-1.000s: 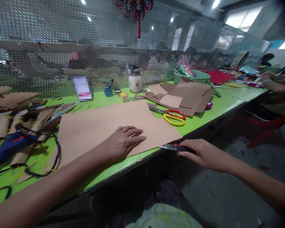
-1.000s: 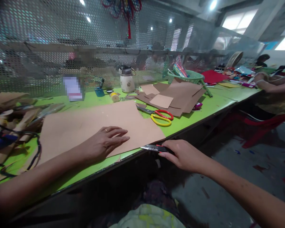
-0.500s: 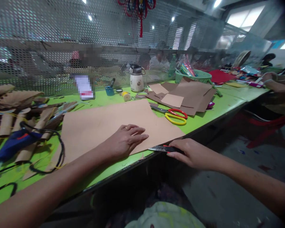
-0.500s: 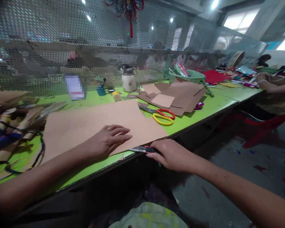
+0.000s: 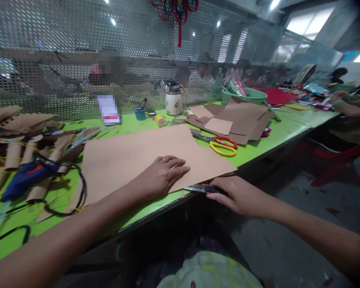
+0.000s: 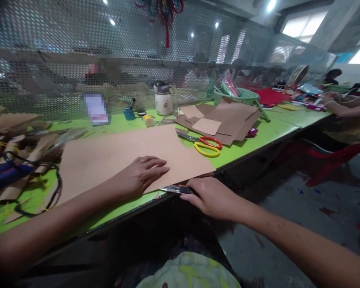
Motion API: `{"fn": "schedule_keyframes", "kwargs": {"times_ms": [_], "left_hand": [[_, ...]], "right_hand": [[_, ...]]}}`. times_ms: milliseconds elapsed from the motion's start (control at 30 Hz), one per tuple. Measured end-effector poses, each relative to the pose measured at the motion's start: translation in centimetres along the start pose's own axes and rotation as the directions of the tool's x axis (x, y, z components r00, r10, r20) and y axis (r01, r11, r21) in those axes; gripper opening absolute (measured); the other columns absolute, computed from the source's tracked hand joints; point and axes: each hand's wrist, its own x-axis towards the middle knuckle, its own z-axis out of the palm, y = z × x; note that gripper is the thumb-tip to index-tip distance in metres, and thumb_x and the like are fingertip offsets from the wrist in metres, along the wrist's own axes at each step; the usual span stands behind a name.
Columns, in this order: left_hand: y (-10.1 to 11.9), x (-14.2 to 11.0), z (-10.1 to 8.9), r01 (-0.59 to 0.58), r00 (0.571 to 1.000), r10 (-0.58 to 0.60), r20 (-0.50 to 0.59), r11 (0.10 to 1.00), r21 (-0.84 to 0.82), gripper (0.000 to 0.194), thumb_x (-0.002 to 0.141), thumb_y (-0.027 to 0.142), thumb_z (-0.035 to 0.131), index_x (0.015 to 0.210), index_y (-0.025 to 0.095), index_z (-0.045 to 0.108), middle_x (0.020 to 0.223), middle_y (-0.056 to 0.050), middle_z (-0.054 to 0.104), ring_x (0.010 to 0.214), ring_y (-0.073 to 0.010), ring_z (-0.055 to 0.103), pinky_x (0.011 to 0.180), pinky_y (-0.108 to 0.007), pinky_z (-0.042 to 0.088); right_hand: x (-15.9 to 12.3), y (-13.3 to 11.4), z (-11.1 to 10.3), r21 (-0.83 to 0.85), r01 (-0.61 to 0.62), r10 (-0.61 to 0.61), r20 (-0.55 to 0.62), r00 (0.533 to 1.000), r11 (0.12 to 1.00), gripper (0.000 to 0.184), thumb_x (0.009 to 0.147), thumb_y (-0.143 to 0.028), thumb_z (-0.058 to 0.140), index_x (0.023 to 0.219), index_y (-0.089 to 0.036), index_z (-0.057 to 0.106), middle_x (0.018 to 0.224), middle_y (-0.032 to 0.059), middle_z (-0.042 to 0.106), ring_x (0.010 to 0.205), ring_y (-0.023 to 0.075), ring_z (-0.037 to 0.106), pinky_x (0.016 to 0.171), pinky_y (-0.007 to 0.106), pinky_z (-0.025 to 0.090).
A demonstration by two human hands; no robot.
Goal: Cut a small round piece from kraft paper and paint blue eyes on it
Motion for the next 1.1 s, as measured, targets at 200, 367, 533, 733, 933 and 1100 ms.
{"fn": "schedule_keyframes", "kwargs": {"times_ms": [200, 367, 533, 733, 933, 1100], "left_hand": [[2.7, 2.1, 0.2, 0.108, 0.993, -0.105, -0.045, 0.992, 0.072, 0.023, 0.095, 0.033, 0.06, 0.112, 0.017, 0.062, 0.116, -0.007, 0.062, 0.102, -0.022, 0.062, 0.088, -0.044, 0.053], [4.0, 3.4, 0.6, 0.205, 0.978, -0.204, -0.033, 0.978, 0.028, 0.021, 0.095, 0.036, 0.059, 0.102, 0.016, 0.063, 0.098, -0.004, 0.065, 0.085, -0.0167, 0.064, 0.077, -0.036, 0.056], [3.4, 1.5, -2.9, 0.193, 0.981, -0.191, 0.024, 0.97, -0.149, 0.03, 0.099, 0.038, 0.051, 0.118, 0.019, 0.062, 0.082, -0.002, 0.068, 0.07, -0.0149, 0.064, 0.069, -0.031, 0.053], [1.6, -3.0, -4.7, 0.087, 0.991, -0.037, 0.126, 0.905, -0.417, 0.022, 0.1, 0.028, 0.051, 0.11, 0.025, 0.07, 0.114, -0.007, 0.07, 0.104, -0.0164, 0.064, 0.089, -0.027, 0.051], [0.6, -4.3, -2.5, 0.124, 0.991, -0.085, 0.098, 0.843, -0.524, 0.027, 0.1, 0.027, 0.048, 0.121, 0.025, 0.065, 0.124, -0.009, 0.066, 0.114, -0.0167, 0.062, 0.098, -0.031, 0.05], [0.6, -4.3, -2.4, 0.118, 0.993, -0.085, 0.086, 0.838, -0.533, 0.028, 0.1, 0.025, 0.049, 0.123, 0.025, 0.065, 0.124, -0.009, 0.067, 0.113, -0.0174, 0.061, 0.099, -0.033, 0.049]], "right_hand": [[-1.1, 2.1, -1.4, 0.038, 0.002, -0.002, -0.003, 1.0, 0.999, 0.037, 0.1, -0.045, 0.048, 0.1, -0.015, 0.069, 0.093, 0.0114, 0.072, 0.086, 0.0236, 0.066, 0.076, 0.031, 0.047], [-1.5, 3.6, -1.7, 0.077, 0.011, -0.013, 0.022, 1.0, 0.997, 0.034, 0.099, -0.043, 0.05, 0.1, -0.016, 0.07, 0.091, 0.0097, 0.073, 0.083, 0.0221, 0.067, 0.075, 0.031, 0.048], [-1.3, 4.3, -1.3, 0.104, 0.011, -0.012, 0.012, 1.0, 0.995, 0.035, 0.098, -0.044, 0.05, 0.099, -0.015, 0.07, 0.089, 0.0096, 0.073, 0.081, 0.0218, 0.067, 0.073, 0.031, 0.047], [-1.4, 4.4, -1.0, 0.092, 0.017, -0.019, 0.021, 1.0, 0.996, 0.037, 0.099, -0.045, 0.048, 0.1, -0.014, 0.069, 0.088, 0.01, 0.071, 0.081, 0.0227, 0.066, 0.073, 0.032, 0.047], [-0.9, 3.2, -0.2, 0.003, 0.027, -0.027, 0.002, 1.0, 1.0, 0.04, 0.1, -0.046, 0.045, 0.104, -0.013, 0.067, 0.094, 0.0133, 0.072, 0.087, 0.0255, 0.068, 0.077, 0.034, 0.048], [-0.8, 2.8, 0.3, 0.004, 0.031, -0.031, -0.02, 0.999, 1.0, 0.041, 0.101, -0.046, 0.045, 0.108, -0.013, 0.067, 0.098, 0.0138, 0.073, 0.092, 0.0265, 0.069, 0.082, 0.036, 0.049]]}}
